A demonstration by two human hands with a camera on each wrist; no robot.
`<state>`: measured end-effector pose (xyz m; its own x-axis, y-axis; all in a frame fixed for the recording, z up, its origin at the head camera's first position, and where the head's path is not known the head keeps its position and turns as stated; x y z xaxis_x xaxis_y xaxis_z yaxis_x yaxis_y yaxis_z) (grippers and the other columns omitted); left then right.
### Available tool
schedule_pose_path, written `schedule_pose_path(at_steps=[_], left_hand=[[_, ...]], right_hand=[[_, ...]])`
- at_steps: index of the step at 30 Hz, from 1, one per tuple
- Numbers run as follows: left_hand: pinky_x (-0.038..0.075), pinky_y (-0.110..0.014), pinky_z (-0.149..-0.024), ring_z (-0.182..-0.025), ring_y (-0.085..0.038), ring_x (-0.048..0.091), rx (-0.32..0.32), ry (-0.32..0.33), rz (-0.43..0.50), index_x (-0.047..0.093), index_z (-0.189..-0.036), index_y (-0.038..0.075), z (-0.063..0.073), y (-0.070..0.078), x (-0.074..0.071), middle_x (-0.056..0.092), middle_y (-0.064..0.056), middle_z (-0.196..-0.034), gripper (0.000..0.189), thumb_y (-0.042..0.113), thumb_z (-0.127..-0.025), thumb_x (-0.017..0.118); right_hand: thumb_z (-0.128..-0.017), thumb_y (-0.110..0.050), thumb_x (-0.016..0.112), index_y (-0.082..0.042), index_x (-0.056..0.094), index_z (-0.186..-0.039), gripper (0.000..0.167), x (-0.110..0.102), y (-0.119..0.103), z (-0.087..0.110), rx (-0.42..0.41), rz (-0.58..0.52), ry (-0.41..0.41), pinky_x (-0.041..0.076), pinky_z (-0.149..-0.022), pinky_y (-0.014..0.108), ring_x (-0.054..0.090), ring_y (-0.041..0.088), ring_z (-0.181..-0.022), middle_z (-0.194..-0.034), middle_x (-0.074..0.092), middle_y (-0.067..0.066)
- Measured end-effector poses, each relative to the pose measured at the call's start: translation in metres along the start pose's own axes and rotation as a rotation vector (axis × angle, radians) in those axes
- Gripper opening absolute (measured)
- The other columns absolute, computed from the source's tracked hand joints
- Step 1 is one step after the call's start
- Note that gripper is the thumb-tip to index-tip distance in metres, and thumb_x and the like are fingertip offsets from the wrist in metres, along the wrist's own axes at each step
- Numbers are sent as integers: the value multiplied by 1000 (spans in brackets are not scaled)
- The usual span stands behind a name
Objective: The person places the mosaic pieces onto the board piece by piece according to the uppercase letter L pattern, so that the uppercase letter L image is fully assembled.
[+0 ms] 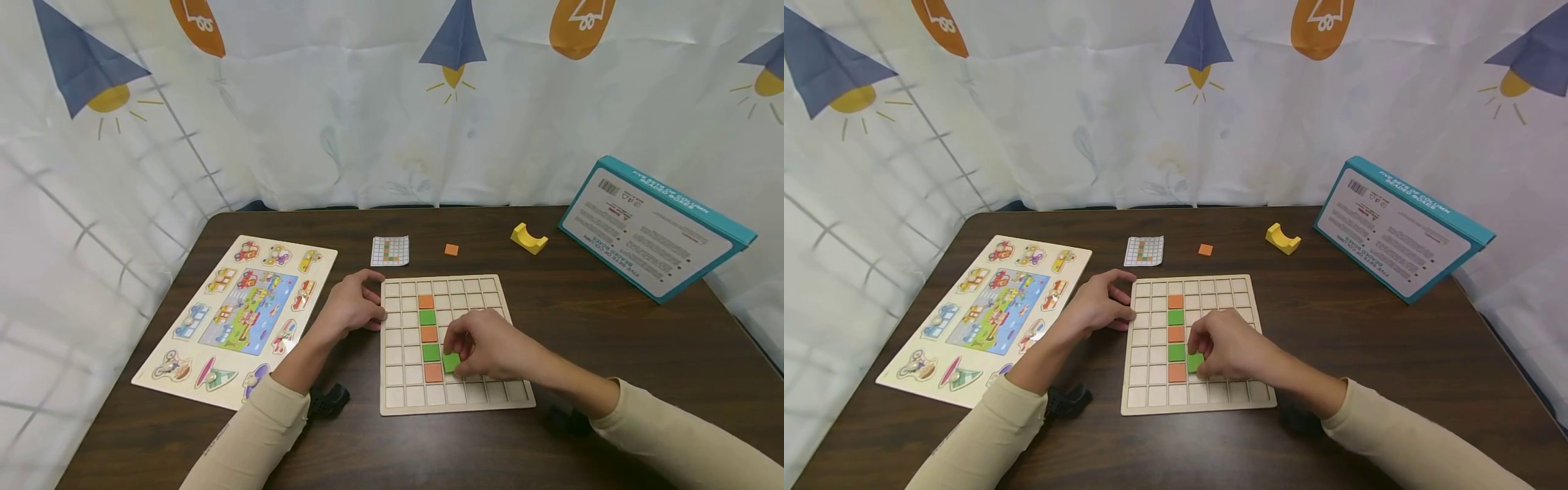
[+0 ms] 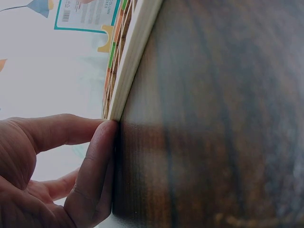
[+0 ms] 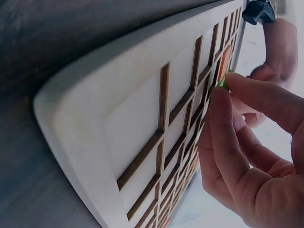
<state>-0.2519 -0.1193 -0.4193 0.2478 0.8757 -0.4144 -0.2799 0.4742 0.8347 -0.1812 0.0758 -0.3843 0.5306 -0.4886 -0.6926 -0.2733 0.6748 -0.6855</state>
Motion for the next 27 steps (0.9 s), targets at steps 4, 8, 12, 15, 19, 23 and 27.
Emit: schedule_pose_path(at_steps=[4, 8, 12, 15, 19, 23, 27], left_hand=[[67, -35, -59, -69, -20, 71, -2, 3, -7, 57, -143, 12, 0, 0, 0, 66, -16, -104, 68, -8, -81, 77], [67, -35, -59, -69, -20, 71, -4, 4, -11, 57, -143, 12, 0, -1, 0, 66, -16, -104, 68, -8, -81, 78], [66, -35, -59, -67, -20, 71, -4, 5, -8, 57, -143, 12, 1, 0, -1, 66, -16, -104, 68, -8, -81, 78], [66, -35, -58, -67, -20, 71, -2, 7, -4, 58, -142, 13, 2, 0, -1, 65, -16, -103, 68, -8, -80, 78], [66, -35, -58, -66, -20, 70, 1, 7, -10, 58, -142, 13, 1, 0, -1, 65, -16, -103, 68, -8, -80, 78], [66, -35, -58, -67, -21, 71, -4, 4, -11, 57, -142, 13, 1, 0, -1, 65, -16, -103, 68, -7, -81, 79], [66, -35, -58, -67, -21, 71, -8, 0, -11, 57, -143, 13, 1, 1, 0, 65, -16, -103, 69, -7, -81, 79]], right_hand=[[-70, 0, 90, -15, 73, -83, 26, 2, -2, 1, -8, -2, -6, 52, -62, 22, 57, 9, -71, -74, 64, -3], [-70, 0, 90, -15, 73, -83, 25, 5, -3, 2, -20, 7, -14, 52, -62, 22, 57, 8, -70, -74, 65, -3], [-71, 0, 90, -14, 73, -83, 25, 7, -3, 2, -26, 15, -25, 52, -61, 21, 57, 8, -69, -74, 64, -3], [-71, 0, 90, -14, 73, -83, 25, 8, -4, 2, -17, 12, -34, 52, -61, 22, 56, 9, -69, -74, 64, -3], [-71, -1, 91, -14, 72, -84, 26, 9, -3, 2, 1, 14, -44, 52, -61, 22, 57, 10, -69, -75, 65, -3], [-71, -1, 92, -14, 72, -84, 26, 10, -2, 1, 13, 19, -49, 52, -61, 22, 57, 10, -70, -76, 65, -3], [-71, -2, 92, -14, 71, -84, 27, 10, -2, 1, 17, 29, -48, 52, -61, 22, 57, 10, -70, -76, 65, -3]])
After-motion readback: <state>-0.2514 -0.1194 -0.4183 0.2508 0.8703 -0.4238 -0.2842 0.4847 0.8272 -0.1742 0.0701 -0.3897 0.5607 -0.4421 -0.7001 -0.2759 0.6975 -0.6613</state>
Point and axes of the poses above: each hand's wrist, its own z-axis away from the middle knuckle, its own x-axis out of the palm, y = z × x, the point moved 10 cm from there along -z, towards the middle knuckle
